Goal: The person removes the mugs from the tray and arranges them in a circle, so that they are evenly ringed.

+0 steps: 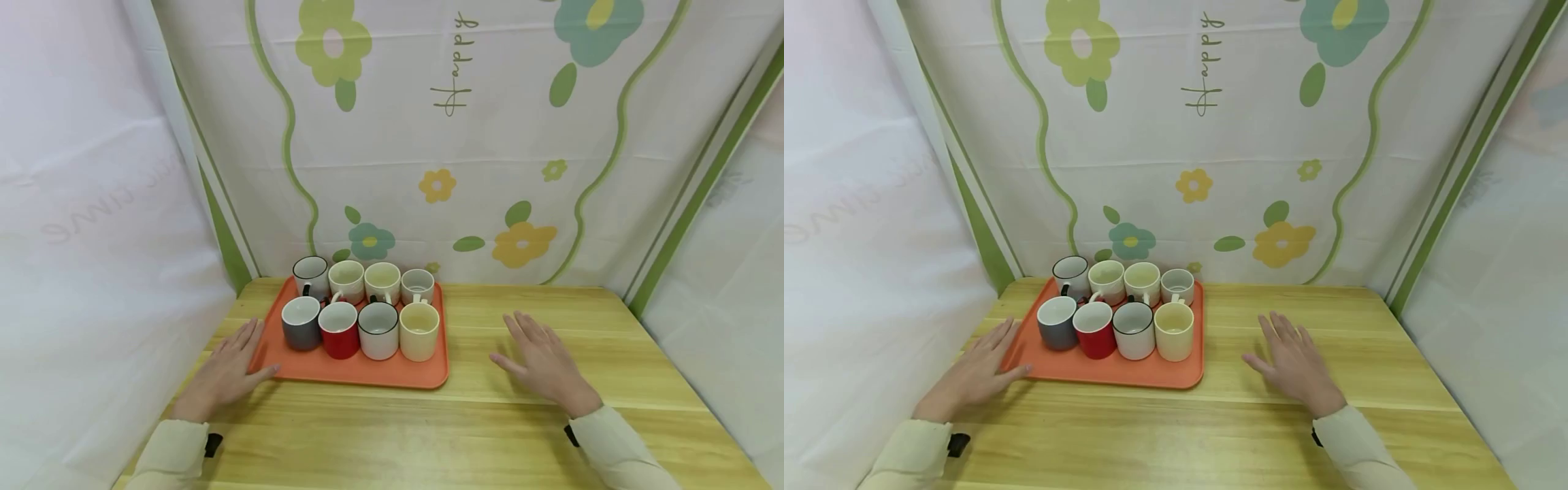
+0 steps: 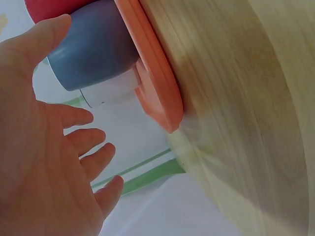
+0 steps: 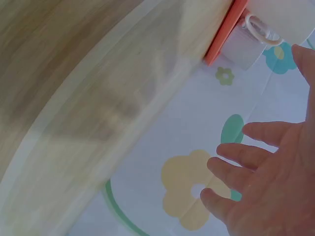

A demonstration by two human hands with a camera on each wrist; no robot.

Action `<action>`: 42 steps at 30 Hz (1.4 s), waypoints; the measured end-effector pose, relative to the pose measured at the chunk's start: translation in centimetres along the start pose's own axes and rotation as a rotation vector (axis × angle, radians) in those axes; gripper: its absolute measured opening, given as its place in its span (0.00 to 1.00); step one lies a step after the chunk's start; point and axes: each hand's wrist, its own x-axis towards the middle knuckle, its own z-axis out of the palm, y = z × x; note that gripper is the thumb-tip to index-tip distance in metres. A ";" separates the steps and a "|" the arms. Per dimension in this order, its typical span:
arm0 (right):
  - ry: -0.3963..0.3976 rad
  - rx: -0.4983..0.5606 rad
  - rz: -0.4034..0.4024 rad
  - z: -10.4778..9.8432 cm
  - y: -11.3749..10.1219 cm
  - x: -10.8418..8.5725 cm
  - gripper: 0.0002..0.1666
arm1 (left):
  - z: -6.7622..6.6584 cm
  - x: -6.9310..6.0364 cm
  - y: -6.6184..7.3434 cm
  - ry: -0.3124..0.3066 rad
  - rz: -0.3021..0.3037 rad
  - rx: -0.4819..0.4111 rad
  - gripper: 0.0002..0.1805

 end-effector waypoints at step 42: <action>0.076 0.668 0.082 4.8 -10.9 8.2 0.52 | 2.7 1.5 -5.9 -0.143 -0.056 -0.863 0.54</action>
